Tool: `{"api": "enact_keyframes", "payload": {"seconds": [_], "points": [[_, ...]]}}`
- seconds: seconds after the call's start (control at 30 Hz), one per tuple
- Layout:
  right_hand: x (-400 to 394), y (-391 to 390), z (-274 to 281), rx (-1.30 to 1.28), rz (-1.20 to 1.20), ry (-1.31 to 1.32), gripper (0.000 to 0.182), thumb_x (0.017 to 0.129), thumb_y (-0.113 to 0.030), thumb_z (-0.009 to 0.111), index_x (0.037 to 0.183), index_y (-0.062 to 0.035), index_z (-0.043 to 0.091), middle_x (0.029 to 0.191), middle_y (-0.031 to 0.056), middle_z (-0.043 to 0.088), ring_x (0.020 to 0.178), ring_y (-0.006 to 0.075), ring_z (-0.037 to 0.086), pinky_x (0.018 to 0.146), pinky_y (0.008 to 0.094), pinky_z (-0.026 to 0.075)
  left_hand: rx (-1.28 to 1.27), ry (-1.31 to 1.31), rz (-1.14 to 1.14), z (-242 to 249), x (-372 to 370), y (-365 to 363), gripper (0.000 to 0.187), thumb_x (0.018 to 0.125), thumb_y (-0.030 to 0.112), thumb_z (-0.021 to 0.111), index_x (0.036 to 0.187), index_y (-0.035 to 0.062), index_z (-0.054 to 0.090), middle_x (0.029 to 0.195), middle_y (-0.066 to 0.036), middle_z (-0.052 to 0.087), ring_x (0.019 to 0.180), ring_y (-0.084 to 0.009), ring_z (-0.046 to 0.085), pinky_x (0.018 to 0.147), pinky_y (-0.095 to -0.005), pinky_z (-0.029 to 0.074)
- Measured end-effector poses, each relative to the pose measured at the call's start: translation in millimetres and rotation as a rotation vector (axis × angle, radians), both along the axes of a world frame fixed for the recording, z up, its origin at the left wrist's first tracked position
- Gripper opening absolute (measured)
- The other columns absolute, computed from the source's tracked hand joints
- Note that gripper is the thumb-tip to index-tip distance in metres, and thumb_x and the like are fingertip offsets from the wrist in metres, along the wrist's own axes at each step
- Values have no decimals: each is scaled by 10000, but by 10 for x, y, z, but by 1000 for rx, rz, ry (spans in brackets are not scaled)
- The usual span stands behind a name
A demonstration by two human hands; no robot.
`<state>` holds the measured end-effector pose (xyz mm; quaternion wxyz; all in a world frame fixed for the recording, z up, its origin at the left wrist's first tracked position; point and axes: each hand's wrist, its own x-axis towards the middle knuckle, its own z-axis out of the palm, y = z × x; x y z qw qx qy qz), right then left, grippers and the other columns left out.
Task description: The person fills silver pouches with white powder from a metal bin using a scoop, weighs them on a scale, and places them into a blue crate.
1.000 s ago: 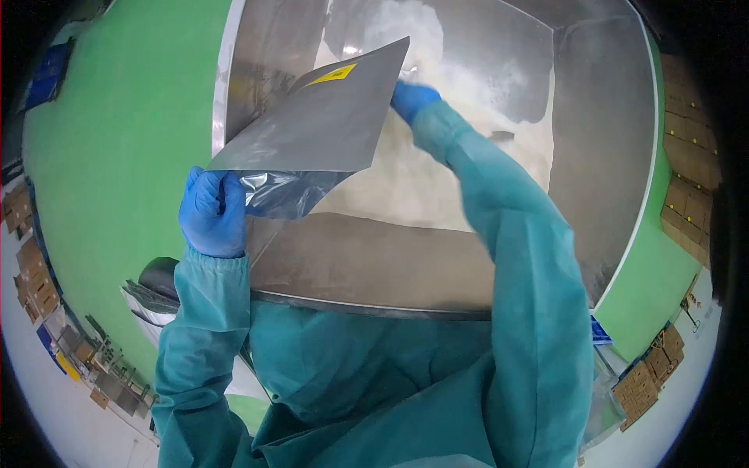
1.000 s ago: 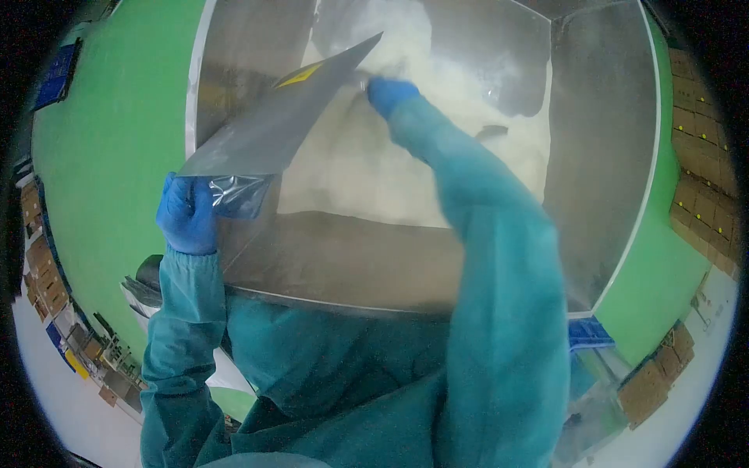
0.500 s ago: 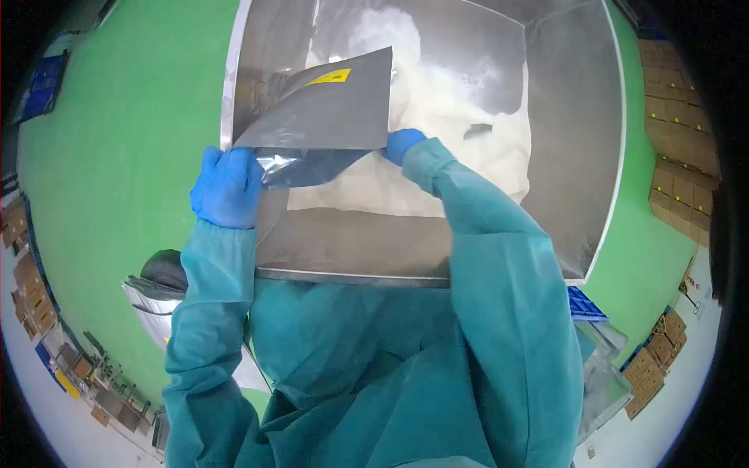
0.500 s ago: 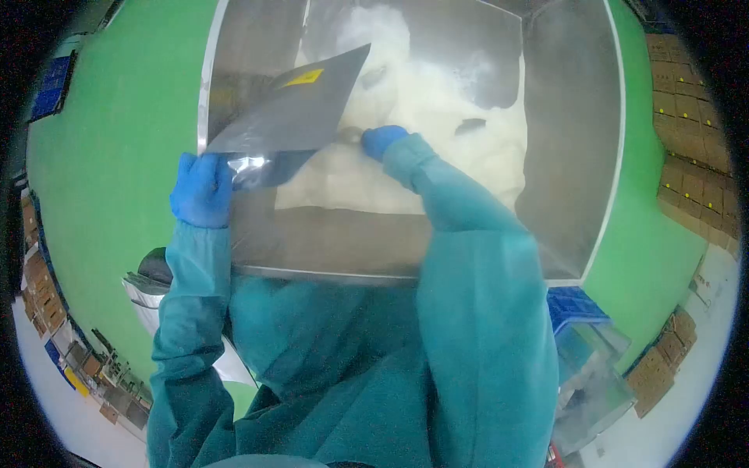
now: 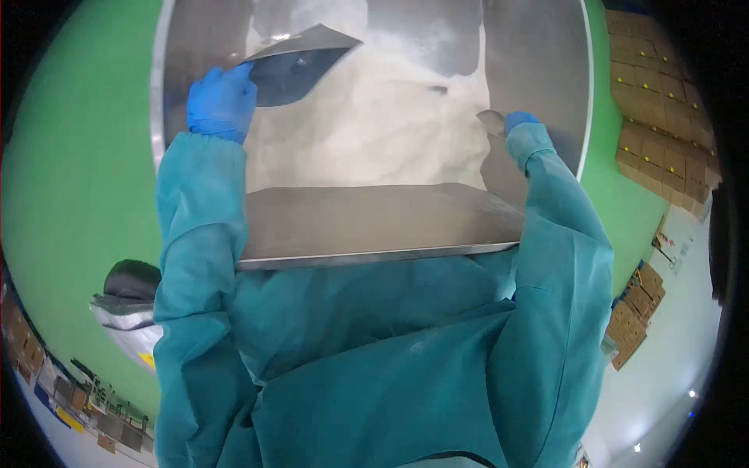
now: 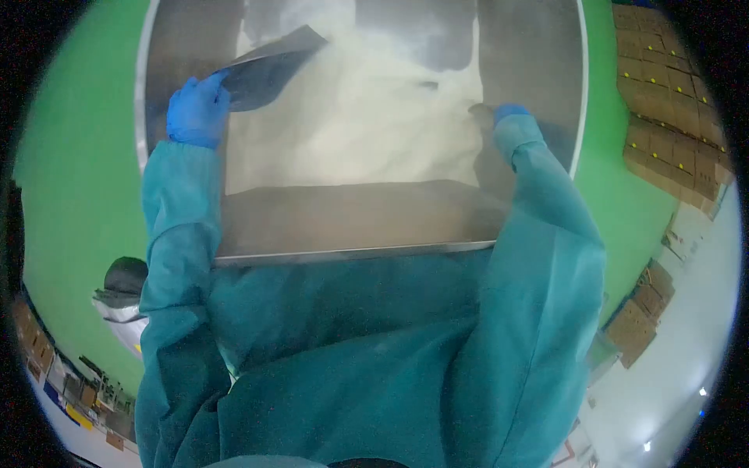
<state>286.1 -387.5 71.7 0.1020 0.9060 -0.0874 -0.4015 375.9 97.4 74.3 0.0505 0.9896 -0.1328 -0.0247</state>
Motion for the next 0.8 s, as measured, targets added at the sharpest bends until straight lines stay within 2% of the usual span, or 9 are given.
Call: {"api": "enact_keyframes", "payload": {"seconds": [0.07,0.13,0.27,0.37,0.47,0.53,0.63,0.73,0.8], "points": [[-305,-148,-259,-25,41,22,362,849,-327,468,1053,-93,653,1083,147,632,994,331,601,877,440,460,-88,28,60,-247,-20,-50,313,815,232,556,1119,211,628,856,-166,603,792,-358,596,751,-460,483],[-573,-244,-679,-63,100,94,352,851,-305,476,1067,-83,642,1083,149,631,995,330,600,873,433,464,-37,45,-4,-382,-61,-122,334,810,237,557,1137,209,615,843,-151,616,784,-339,614,749,-445,491],[-1024,-417,-1241,-33,177,316,336,856,-262,490,1094,-63,621,1084,152,629,996,328,599,864,420,472,-11,230,1,-393,-105,-186,368,813,241,553,1177,203,591,855,-155,630,816,-344,623,750,-440,494],[-1262,-366,-1486,53,210,382,329,859,-229,502,1114,-49,605,1084,155,628,997,326,598,858,410,479,-4,332,36,-352,-98,-241,379,789,243,576,1164,191,594,958,-168,623,896,-349,602,785,-443,481],[-1106,119,-1552,185,124,341,296,883,-207,452,1082,-60,616,1049,164,633,991,317,602,850,416,482,-40,417,49,-261,-86,-289,390,783,224,571,1169,170,589,995,-165,623,919,-342,599,807,-432,479],[-1115,255,-1670,395,361,165,353,883,-296,413,1003,-75,660,1040,170,638,964,329,611,865,423,466,-105,452,36,-197,-115,-331,392,785,216,571,1173,166,585,1006,-163,623,931,-342,597,821,-428,475],[-891,798,-1561,558,245,57,287,880,-206,446,1069,-54,599,1056,169,617,974,324,597,833,430,472,-167,450,35,-195,-155,-385,397,794,208,565,1189,165,571,1027,-161,621,946,-341,595,837,-423,471],[-1171,769,-2786,691,202,-47,289,858,-212,488,1094,-76,585,1058,164,617,960,336,597,821,425,473,-204,358,9,-371,-243,-368,407,807,204,553,1212,166,547,1050,-158,619,957,-340,594,844,-421,471],[-1061,765,-2859,709,258,-35,280,842,-221,512,1071,-84,596,1030,165,625,943,342,599,812,425,475,-208,342,5,-424,-218,-346,408,817,206,543,1224,172,534,1063,-156,618,961,-342,594,846,-420,472]]}}
